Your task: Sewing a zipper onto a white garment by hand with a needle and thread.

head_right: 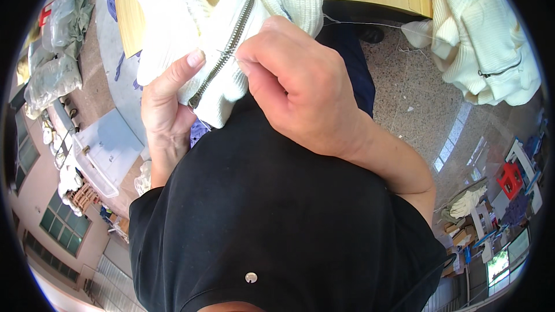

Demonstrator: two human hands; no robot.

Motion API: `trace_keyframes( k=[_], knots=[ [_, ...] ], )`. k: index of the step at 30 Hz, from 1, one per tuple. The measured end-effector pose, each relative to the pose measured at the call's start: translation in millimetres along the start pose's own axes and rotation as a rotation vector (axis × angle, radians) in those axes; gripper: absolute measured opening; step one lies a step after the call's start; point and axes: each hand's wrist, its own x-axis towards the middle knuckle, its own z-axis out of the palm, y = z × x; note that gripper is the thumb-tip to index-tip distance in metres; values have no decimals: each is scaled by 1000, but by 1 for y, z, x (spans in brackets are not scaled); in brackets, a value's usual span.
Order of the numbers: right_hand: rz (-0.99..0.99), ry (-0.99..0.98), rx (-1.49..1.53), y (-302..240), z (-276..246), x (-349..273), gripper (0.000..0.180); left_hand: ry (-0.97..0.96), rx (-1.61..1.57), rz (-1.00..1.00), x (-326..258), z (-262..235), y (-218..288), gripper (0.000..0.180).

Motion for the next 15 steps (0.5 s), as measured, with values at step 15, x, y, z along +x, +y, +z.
trace_keyframes(
  k=[15],
  knots=[
    [370, 71, 335, -10, -2, 10, 15, 41, 43, -75, -5, 7, -3, 33]
  ],
)
